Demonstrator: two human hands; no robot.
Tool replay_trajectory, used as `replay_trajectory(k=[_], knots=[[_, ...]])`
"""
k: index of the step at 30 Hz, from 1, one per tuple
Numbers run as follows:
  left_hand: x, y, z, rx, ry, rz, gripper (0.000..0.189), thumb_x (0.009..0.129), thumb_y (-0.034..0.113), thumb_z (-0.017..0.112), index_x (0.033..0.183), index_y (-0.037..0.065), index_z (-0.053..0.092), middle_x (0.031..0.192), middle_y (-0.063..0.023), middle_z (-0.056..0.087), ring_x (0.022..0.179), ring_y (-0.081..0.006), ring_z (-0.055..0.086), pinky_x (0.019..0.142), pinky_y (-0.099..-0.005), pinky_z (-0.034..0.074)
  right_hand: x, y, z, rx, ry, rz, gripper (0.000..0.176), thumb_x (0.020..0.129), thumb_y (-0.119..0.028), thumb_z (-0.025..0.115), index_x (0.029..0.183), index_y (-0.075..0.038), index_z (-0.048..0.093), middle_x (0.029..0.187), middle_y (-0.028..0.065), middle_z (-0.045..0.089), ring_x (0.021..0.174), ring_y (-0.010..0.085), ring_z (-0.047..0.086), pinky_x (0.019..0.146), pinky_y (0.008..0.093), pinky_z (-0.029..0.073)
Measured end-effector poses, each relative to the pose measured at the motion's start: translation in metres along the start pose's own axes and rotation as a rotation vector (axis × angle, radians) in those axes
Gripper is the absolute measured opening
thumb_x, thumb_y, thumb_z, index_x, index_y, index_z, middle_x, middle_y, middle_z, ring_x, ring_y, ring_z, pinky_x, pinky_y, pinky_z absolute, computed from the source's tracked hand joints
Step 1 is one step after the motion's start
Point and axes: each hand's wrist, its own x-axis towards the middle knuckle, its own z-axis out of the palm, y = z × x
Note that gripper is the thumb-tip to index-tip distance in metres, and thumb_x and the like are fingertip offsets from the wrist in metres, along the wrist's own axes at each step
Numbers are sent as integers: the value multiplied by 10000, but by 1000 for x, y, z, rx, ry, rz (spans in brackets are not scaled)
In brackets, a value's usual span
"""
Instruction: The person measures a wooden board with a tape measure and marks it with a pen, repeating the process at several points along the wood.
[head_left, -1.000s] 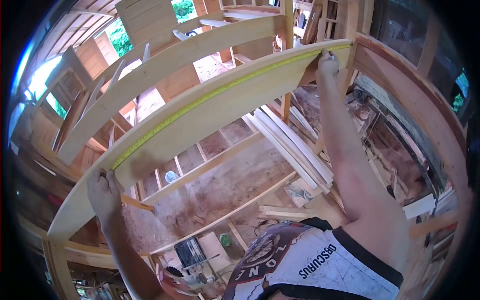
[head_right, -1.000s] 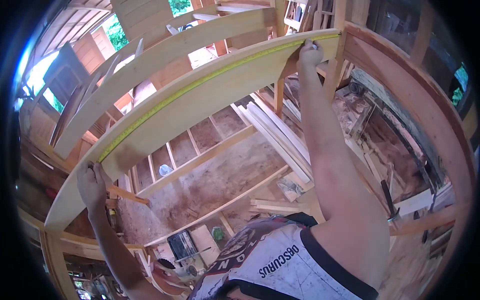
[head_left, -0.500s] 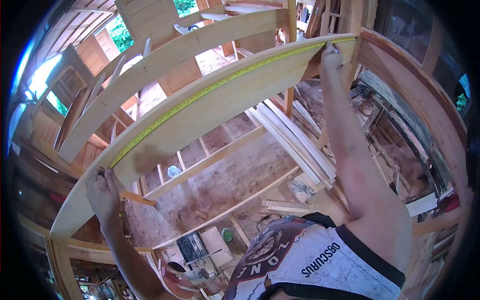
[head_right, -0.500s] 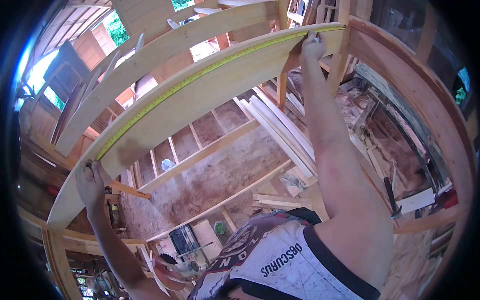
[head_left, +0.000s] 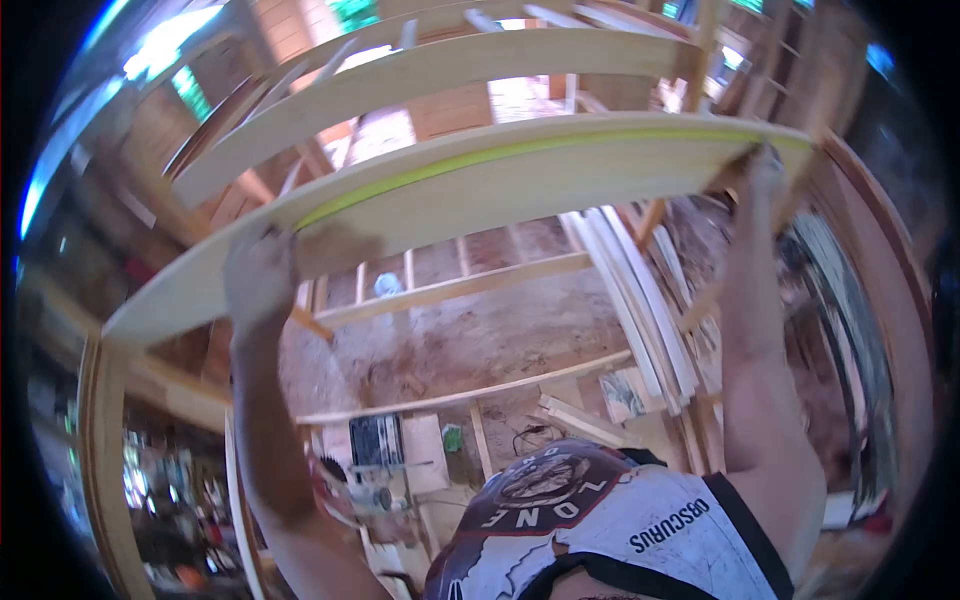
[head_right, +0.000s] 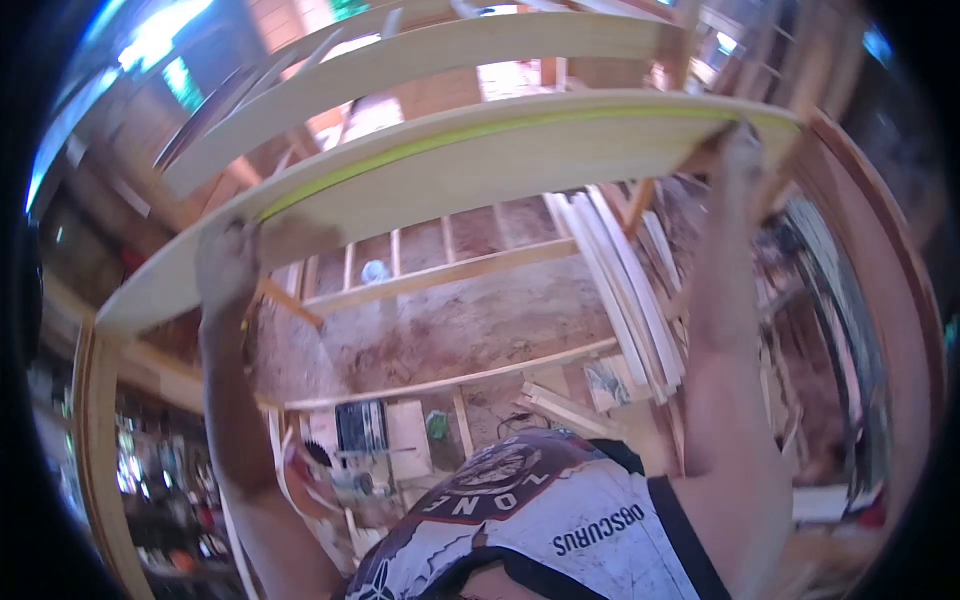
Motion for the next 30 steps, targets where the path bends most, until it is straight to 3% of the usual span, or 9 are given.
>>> replay_trajectory(k=[1,3,5,7,10,17,23,26,30], knots=[[2,2,-2,48,23,70,183,926,154,590,918,39,732,923,-160,662,916,-378,630,813,-492,497,1,1,-8,-55,33,58,254,984,-190,617,1175,-57,720,1073,54,709,948,214,669,868,354,554],[9,12,-1,31,47,-48,160,907,151,605,912,77,746,922,-130,661,911,-354,636,779,-489,509,5,7,-18,103,55,117,137,956,-158,636,1025,-60,700,984,66,682,870,181,646,713,320,540],[10,10,2,-41,83,-69,185,923,172,604,881,35,721,923,-139,667,889,-360,642,791,-478,506,-48,-32,2,-54,171,-87,117,965,-202,620,932,-90,633,867,9,609,759,139,577,603,307,466],[10,13,2,-112,125,-84,237,939,193,604,850,-6,696,924,-148,672,867,-366,648,802,-468,503,-29,-29,-17,67,296,160,307,990,-278,489,1105,-45,652,850,12,579,687,150,537,603,299,436],[11,17,-1,-34,139,-73,244,942,191,600,851,-14,697,920,-135,670,880,-348,647,806,-459,506,-147,-143,81,-60,285,98,415,988,-364,481,1213,-37,603,857,-10,531,739,120,493,667,281,412],[15,19,10,80,193,-78,202,929,198,624,866,46,741,953,-78,679,901,-295,645,789,-434,523,-199,-155,126,160,-59,-85,329,1033,-255,485,1214,-1,591,956,44,603,797,137,546,743,309,471],[16,23,15,145,210,-89,125,883,177,660,875,112,767,952,-37,684,901,-257,655,750,-415,545,-307,-153,203,132,-554,-109,60,948,1,573,1003,-20,582,944,108,641,792,163,626,760,304,527],[18,23,21,136,226,-108,117,871,180,665,861,117,762,955,-34,683,906,-259,656,738,-421,546,-354,-145,237,59,-741,-87,182,872,78,668,987,-31,578,972,93,660,823,141,644,774,271,526],[17,26,21,117,262,-120,133,881,183,649,830,114,751,964,-23,686,912,-258,659,723,-430,546,-411,-136,283,22,-969,-167,155,841,9,756,921,-50,637,889,37,689,768,103,614,687,265,512]])
